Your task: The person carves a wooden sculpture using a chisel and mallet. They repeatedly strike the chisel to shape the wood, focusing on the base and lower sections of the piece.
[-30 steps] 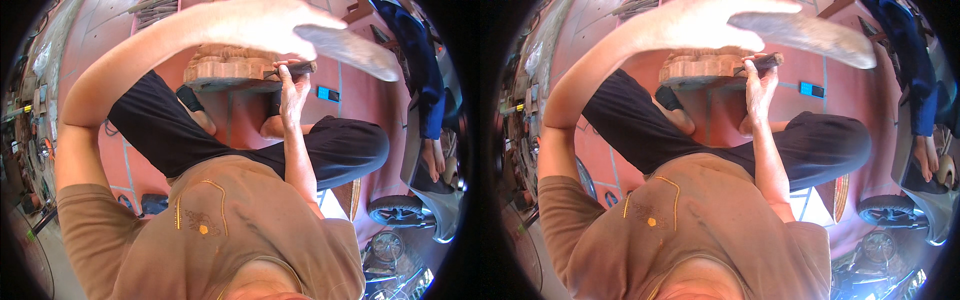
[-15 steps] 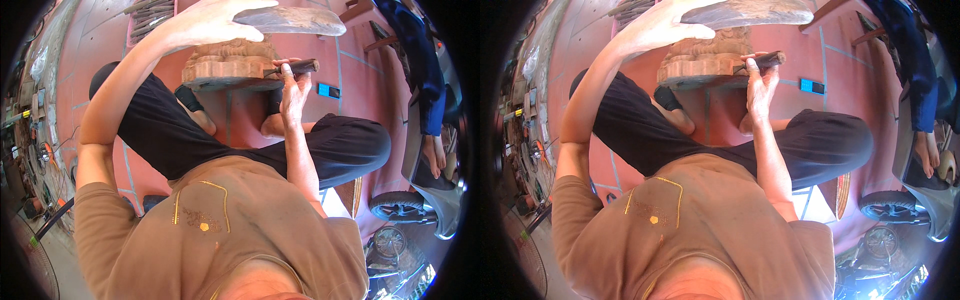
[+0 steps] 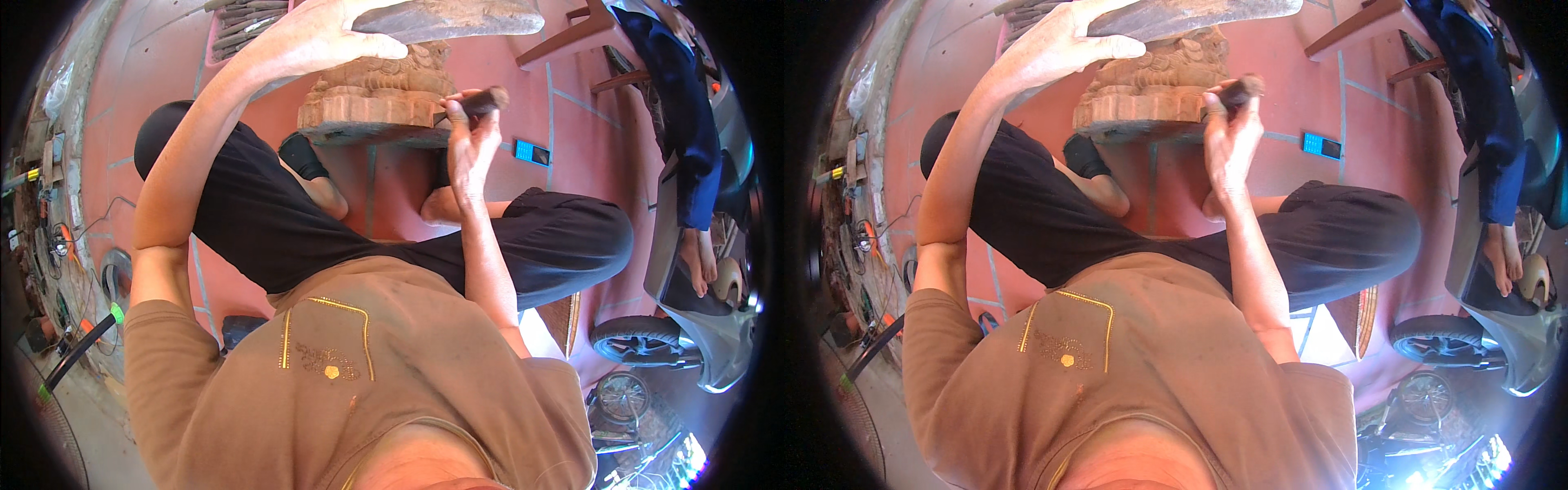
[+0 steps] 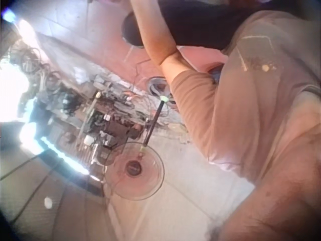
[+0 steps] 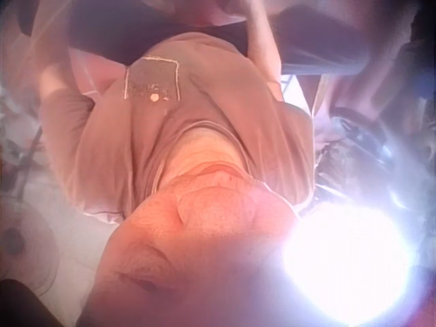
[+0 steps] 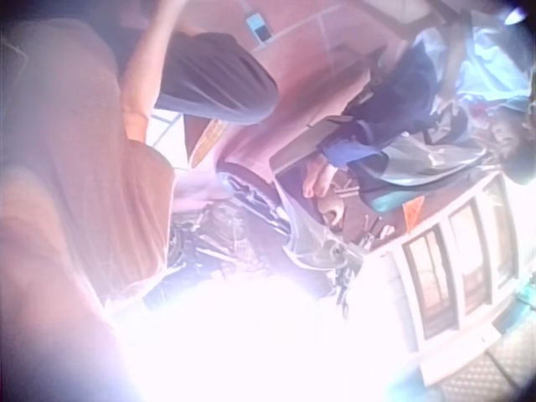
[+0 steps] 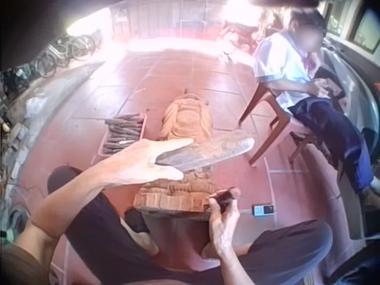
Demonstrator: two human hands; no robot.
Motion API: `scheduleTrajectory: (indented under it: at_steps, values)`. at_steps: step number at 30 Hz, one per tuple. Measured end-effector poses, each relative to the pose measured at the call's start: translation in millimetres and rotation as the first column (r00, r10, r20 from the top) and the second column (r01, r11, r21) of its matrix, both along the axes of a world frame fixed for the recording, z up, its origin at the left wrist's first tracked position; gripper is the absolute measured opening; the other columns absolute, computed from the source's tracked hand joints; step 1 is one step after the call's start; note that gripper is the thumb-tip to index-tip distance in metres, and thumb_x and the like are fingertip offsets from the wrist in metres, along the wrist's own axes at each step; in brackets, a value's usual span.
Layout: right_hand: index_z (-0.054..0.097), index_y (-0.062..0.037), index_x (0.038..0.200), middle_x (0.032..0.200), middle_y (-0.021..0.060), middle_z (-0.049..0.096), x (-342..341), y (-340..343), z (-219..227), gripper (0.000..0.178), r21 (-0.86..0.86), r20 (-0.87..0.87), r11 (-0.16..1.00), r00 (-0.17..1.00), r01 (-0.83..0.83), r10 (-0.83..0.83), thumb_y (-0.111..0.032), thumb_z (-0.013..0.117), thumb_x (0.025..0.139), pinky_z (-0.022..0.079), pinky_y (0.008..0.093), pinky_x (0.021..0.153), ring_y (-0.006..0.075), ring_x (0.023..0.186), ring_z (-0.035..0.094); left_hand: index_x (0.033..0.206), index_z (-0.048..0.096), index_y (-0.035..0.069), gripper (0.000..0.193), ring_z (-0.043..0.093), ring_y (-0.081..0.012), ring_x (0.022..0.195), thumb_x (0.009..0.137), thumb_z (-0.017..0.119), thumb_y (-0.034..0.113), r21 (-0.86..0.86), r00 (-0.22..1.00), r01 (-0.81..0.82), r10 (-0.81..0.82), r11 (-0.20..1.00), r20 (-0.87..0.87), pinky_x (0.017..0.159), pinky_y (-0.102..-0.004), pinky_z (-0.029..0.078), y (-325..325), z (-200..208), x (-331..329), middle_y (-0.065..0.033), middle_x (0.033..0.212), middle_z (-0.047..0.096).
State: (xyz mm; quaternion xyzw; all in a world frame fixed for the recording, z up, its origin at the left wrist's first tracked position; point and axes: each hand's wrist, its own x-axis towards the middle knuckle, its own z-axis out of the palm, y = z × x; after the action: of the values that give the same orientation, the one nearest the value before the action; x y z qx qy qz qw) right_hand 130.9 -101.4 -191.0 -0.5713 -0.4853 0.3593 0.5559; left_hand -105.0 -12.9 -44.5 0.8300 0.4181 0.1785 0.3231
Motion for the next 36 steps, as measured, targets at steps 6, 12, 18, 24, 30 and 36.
scheduleTrajectory:
  at_steps: [6, 12, 18, 24, 30, 36]
  values:
    - [0.058, -0.0054, 0.118, 0.095, 0.0097, 0.072, -11, 0, 4, 0.025, 0.074, 0.319, 0.997, 0.948, -0.034, 0.008, -0.004, 0.07, 0.096, 0.055, 0.0336, 0.079, 0.0166, 0.085, 0.069, 0.155, 0.044, 0.006, 0.075, 0.066, -0.0365, 0.122, 0.093, 0.075, 0.033, 0.048, 1.0, 0.02, -0.02, 0.999, -0.004, 0.104, -0.0412, 0.049, 5, -1, 5, -0.0247, 0.135, 0.065]
    - [0.057, -0.0061, 0.122, 0.103, 0.0139, 0.073, -18, -1, 6, 0.029, 0.037, 0.402, 0.998, 0.915, -0.054, 0.035, -0.008, 0.07, 0.097, 0.057, 0.0381, 0.083, 0.0269, 0.096, 0.073, 0.155, 0.043, 0.005, 0.075, 0.066, -0.0352, 0.123, 0.092, 0.075, 0.033, 0.014, 1.0, 0.019, -0.019, 1.0, -0.005, 0.105, -0.0403, 0.048, 9, -4, 9, -0.0243, 0.135, 0.065]
    - [0.053, -0.0021, 0.123, 0.108, 0.0158, 0.071, 21, 3, -13, 0.026, -0.064, -0.414, 0.997, 0.908, 0.033, -0.057, -0.011, 0.066, 0.102, 0.061, 0.0363, 0.083, 0.0282, 0.101, 0.073, 0.154, 0.044, 0.005, 0.075, 0.067, -0.0335, 0.121, 0.092, 0.075, 0.033, -0.017, 1.0, -0.011, 0.011, 1.0, 0.025, 0.105, -0.0396, 0.048, 8, 0, 4, -0.0234, 0.133, 0.067]
    - [0.052, -0.0019, 0.126, 0.116, 0.0221, 0.069, 39, 2, -31, 0.03, -0.183, -0.59, 0.983, 0.796, 0.034, -0.137, -0.015, 0.066, 0.102, 0.065, 0.0434, 0.082, 0.036, 0.105, 0.072, 0.154, 0.044, 0.006, 0.075, 0.067, -0.0328, 0.121, 0.092, 0.075, 0.034, 0.011, 1.0, -0.002, 0.002, 1.0, 0.004, 0.104, -0.0397, 0.049, 12, -7, 2, -0.0234, 0.131, 0.068]
    - [0.05, -0.0029, 0.125, 0.118, 0.0241, 0.069, 45, 0, -32, 0.03, -0.231, -0.626, 0.973, 0.764, 0.005, -0.153, -0.013, 0.065, 0.102, 0.065, 0.0468, 0.086, 0.0396, 0.107, 0.071, 0.154, 0.044, 0.006, 0.075, 0.067, -0.0329, 0.121, 0.092, 0.075, 0.034, 0.031, 1.0, -0.005, 0.005, 1.0, -0.009, 0.104, -0.0394, 0.049, 9, -4, 4, -0.0232, 0.13, 0.068]
    - [0.044, -0.0013, 0.129, 0.115, 0.0223, 0.068, 33, -9, -30, 0.036, -0.232, -0.653, 0.969, 0.726, 0.08, -0.216, -0.012, 0.065, 0.102, 0.063, 0.0466, 0.089, 0.0364, 0.105, 0.072, 0.154, 0.044, 0.007, 0.075, 0.068, -0.0335, 0.12, 0.092, 0.075, 0.035, -0.024, 0.998, -0.037, 0.036, 0.999, -0.053, 0.103, -0.0395, 0.049, 6, -1, 6, -0.023, 0.13, 0.068]
